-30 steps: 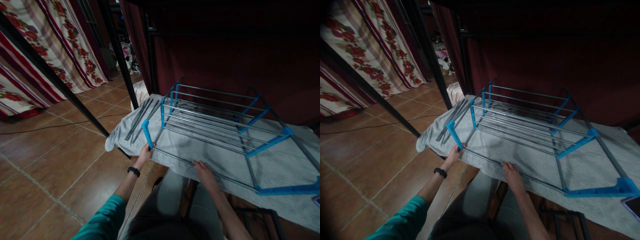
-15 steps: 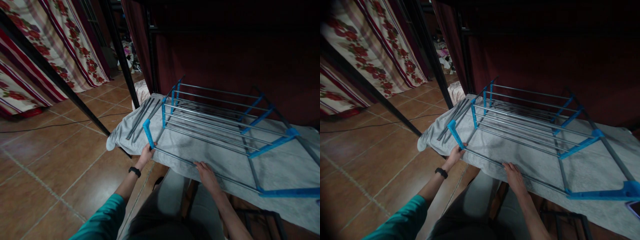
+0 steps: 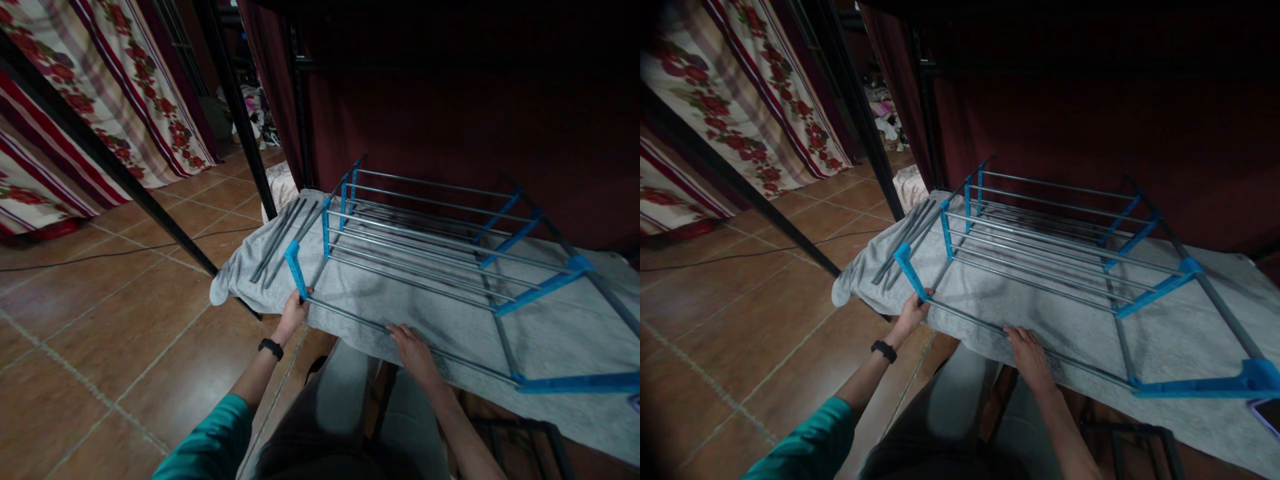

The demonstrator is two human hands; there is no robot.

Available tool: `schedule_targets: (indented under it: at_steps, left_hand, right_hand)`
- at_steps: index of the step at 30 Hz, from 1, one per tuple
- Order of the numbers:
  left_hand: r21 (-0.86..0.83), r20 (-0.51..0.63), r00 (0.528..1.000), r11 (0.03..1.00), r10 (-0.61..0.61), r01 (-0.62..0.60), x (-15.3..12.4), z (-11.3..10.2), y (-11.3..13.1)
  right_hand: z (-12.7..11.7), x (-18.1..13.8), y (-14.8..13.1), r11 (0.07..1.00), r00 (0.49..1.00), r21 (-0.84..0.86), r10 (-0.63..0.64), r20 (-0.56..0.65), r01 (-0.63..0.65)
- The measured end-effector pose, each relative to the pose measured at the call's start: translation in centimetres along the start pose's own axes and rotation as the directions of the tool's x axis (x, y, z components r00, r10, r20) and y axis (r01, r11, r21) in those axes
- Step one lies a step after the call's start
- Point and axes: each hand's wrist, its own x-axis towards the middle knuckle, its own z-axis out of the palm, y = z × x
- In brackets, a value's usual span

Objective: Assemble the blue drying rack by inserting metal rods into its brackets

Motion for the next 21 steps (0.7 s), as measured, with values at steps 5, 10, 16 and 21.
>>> schedule_targets:
  at_steps: [5,10,16,21]
  left_hand:
    - [0.017,-0.031,0.999,1.0,-0.01,0.01,-0.2,0.4,0.3]
    - [0.038,-0.065,0.998,0.999,-0.027,0.03,-0.3,0.7,0.7]
    - [0.042,-0.019,1.0,0.999,-0.015,0.016,0.1,-0.4,1.1]
    - [0.062,0.039,0.998,0.997,-0.058,0.056,1.0,-1.6,0.6]
  right_hand:
    - [-0.1,0.1,0.1,0.999,1.0,0.039,0.023,0.009,-0.024]
    - [-0.3,0.4,-0.4,0.998,0.999,0.063,0.023,-0.037,-0.021]
    - [0.0,-3.4,-1.2,0.987,0.915,0.152,0.115,-0.386,-0.059]
    - [-0.4,-11.8,2.9,0.822,0.545,0.425,0.569,-0.616,-0.378]
